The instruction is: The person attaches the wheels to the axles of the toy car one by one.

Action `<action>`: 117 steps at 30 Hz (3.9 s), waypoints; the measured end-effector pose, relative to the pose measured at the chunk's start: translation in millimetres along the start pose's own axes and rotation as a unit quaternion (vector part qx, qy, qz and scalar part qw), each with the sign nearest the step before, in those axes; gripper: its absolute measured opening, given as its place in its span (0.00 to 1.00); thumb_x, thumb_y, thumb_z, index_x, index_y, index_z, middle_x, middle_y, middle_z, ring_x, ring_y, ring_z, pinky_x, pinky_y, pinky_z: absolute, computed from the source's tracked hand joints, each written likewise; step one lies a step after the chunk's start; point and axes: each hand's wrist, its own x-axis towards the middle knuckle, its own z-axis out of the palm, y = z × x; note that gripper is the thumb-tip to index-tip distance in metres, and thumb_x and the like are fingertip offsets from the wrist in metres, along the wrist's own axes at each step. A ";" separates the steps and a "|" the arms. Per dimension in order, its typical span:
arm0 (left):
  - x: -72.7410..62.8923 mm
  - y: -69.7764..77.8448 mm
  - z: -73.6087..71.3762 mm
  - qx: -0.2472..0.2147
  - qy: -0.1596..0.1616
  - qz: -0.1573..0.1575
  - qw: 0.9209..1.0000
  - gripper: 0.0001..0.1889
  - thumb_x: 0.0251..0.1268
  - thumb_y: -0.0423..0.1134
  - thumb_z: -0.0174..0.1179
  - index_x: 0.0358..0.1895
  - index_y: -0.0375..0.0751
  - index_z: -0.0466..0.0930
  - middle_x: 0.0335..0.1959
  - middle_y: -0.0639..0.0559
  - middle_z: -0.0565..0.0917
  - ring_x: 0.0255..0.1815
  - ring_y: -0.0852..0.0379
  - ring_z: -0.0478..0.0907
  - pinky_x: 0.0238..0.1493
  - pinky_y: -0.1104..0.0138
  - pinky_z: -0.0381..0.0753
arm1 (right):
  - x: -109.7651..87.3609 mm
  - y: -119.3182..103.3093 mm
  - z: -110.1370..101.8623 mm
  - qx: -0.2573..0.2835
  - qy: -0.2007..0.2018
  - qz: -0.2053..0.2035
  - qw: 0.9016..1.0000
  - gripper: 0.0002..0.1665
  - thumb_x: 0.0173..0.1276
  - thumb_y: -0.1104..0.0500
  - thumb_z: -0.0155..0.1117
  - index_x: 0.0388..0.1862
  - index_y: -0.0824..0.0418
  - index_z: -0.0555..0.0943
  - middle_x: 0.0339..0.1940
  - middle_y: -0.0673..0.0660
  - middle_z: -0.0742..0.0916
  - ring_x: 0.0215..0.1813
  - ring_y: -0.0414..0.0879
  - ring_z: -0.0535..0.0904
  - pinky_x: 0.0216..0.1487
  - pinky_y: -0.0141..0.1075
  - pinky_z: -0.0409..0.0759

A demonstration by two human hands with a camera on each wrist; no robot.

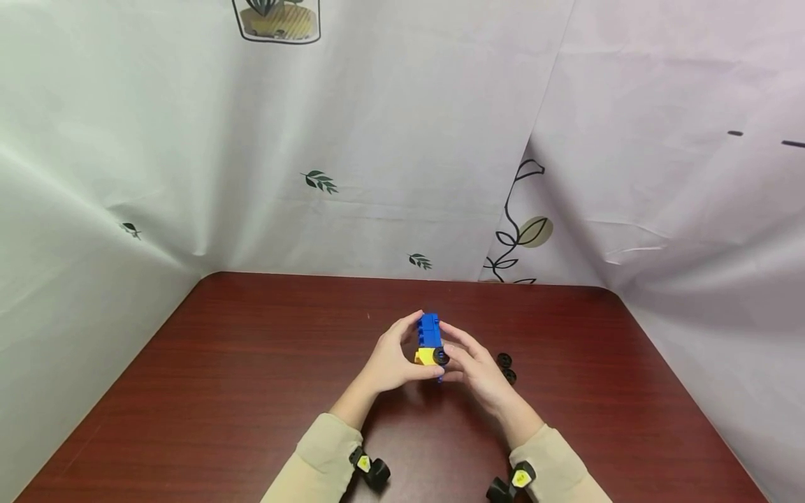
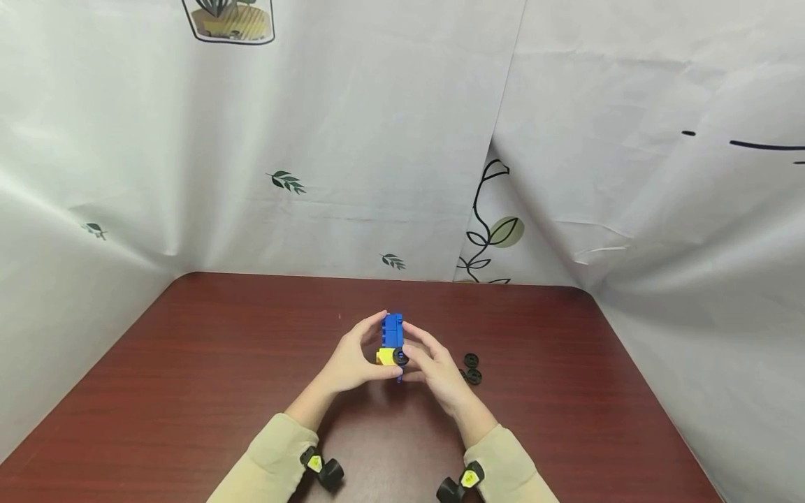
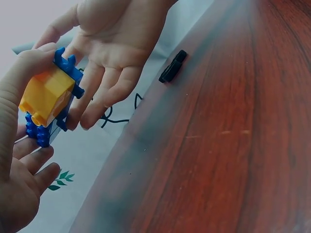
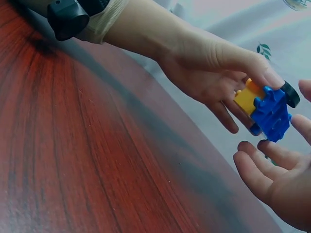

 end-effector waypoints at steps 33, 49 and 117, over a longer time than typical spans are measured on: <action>0.3 -26.4 4.0 0.004 0.000 -0.017 1.000 0.50 0.44 0.54 0.73 0.72 0.50 0.57 0.71 0.46 0.64 0.70 0.47 0.65 0.66 0.52 0.67 | -0.8 -3.0 -39.7 -0.219 0.102 -0.060 0.969 0.21 0.70 0.52 0.57 0.56 0.63 0.77 0.55 0.62 0.82 0.53 0.60 0.79 0.51 0.39 0.81; -0.5 -29.9 7.7 -0.011 0.000 -0.025 1.000 0.49 0.44 0.55 0.73 0.72 0.52 0.57 0.71 0.46 0.64 0.71 0.47 0.63 0.67 0.49 0.65 | -9.5 3.0 -69.8 -0.363 0.121 -0.057 0.922 0.24 0.64 0.48 0.64 0.55 0.59 0.79 0.56 0.57 0.82 0.53 0.51 0.79 0.49 0.43 0.78; -2.4 -33.3 10.5 0.008 -0.006 -0.033 0.999 0.46 0.46 0.55 0.72 0.71 0.59 0.59 0.69 0.48 0.66 0.68 0.49 0.65 0.64 0.47 0.68 | -10.0 22.7 -93.6 -0.397 0.049 -0.060 0.914 0.15 0.52 0.54 0.74 0.38 0.55 0.82 0.61 0.66 0.78 0.66 0.62 0.69 0.63 0.56 0.66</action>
